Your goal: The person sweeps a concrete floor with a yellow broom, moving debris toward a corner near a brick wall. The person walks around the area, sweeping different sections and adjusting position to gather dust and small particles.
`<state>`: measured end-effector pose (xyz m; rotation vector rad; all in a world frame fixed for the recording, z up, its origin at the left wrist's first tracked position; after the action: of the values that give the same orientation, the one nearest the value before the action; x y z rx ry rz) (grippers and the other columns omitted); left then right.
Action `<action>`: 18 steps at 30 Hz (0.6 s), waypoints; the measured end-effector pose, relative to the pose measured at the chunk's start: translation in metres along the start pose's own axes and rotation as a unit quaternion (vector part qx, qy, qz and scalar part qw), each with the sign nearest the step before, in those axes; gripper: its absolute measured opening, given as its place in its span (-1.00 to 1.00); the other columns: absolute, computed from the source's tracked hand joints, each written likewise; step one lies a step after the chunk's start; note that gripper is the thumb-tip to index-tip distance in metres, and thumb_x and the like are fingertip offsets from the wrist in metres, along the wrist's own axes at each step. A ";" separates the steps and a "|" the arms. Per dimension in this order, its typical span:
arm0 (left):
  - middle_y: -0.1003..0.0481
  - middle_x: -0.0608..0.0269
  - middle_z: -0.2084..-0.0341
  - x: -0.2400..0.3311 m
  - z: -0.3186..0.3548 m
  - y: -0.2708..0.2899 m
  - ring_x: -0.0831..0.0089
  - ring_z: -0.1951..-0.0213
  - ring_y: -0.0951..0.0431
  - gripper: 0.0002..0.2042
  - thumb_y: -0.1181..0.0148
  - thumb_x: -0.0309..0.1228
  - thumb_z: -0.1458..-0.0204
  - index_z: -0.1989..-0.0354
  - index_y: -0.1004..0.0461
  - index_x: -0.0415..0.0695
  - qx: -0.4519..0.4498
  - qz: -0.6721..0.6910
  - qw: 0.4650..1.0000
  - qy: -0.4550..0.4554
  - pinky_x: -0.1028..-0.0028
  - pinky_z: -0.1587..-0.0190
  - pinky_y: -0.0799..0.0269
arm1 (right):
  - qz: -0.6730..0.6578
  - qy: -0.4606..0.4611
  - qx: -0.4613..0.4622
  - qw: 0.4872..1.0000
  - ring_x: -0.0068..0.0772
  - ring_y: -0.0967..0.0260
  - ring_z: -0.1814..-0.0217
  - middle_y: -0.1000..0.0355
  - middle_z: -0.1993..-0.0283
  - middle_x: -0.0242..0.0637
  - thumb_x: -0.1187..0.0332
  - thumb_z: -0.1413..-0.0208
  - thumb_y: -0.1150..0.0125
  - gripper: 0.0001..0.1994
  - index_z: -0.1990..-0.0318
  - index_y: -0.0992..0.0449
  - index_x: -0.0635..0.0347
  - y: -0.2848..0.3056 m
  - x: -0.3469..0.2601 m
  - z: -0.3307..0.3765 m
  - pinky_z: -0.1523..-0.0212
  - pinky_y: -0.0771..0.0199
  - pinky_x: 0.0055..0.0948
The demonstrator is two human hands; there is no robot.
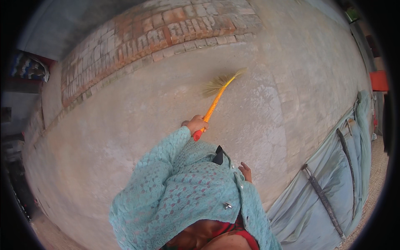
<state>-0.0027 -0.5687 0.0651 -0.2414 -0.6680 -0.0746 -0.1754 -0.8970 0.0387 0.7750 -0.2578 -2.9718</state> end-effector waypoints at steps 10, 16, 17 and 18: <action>-0.34 0.19 0.51 0.044 0.078 -0.036 0.52 0.65 -0.36 -0.56 -0.04 -0.62 0.27 0.11 -0.16 -0.32 0.097 0.069 0.989 -0.086 0.55 0.68 -0.26 | -0.262 0.012 -0.360 0.895 -0.32 -0.34 0.17 -0.34 0.25 -0.19 0.21 -0.02 -0.07 -0.38 -0.17 0.07 0.19 -0.187 -0.182 0.011 0.09 -0.33 -0.31; -0.35 0.17 0.43 0.023 0.118 -0.005 0.51 0.59 -0.40 -0.53 -0.01 -0.58 0.20 0.04 -0.08 -0.26 0.213 0.037 0.968 -0.128 0.59 0.66 -0.29 | -0.196 -0.015 -0.418 0.887 -0.29 -0.35 0.32 -0.30 0.30 -0.15 0.48 0.06 -0.07 -0.54 -0.01 -0.06 0.18 -0.307 -0.189 0.029 0.35 -0.43 -0.41; -0.35 0.18 0.44 0.019 0.121 0.002 0.52 0.59 -0.40 -0.53 0.01 -0.57 0.18 0.01 -0.08 -0.25 0.227 0.060 0.965 -0.115 0.59 0.65 -0.30 | -0.230 -0.057 -0.438 0.867 -0.29 -0.36 0.38 -0.31 0.31 -0.14 0.55 0.08 -0.05 -0.54 -0.01 -0.05 0.18 -0.318 -0.184 0.030 0.43 -0.45 -0.44; -0.36 0.17 0.46 0.023 0.127 0.004 0.51 0.61 -0.40 -0.54 0.03 -0.53 0.15 0.00 -0.07 -0.25 0.217 0.048 0.966 -0.131 0.58 0.66 -0.31 | -0.230 -0.077 -0.421 0.874 -0.31 -0.35 0.42 -0.30 0.33 -0.13 0.58 0.09 -0.02 -0.54 0.00 -0.06 0.17 -0.323 -0.177 0.024 0.47 -0.43 -0.46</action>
<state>-0.0609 -0.5337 0.1743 0.1436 -0.9159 0.1998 -0.0380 -0.5580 0.0869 0.5088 1.3005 -3.0292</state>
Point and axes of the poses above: each hand's wrist, its own z-axis away from the middle knuckle, its own y-axis out of the back of the hand, x = y × z, the point moved 10 cm from there along -z, towards the middle knuckle
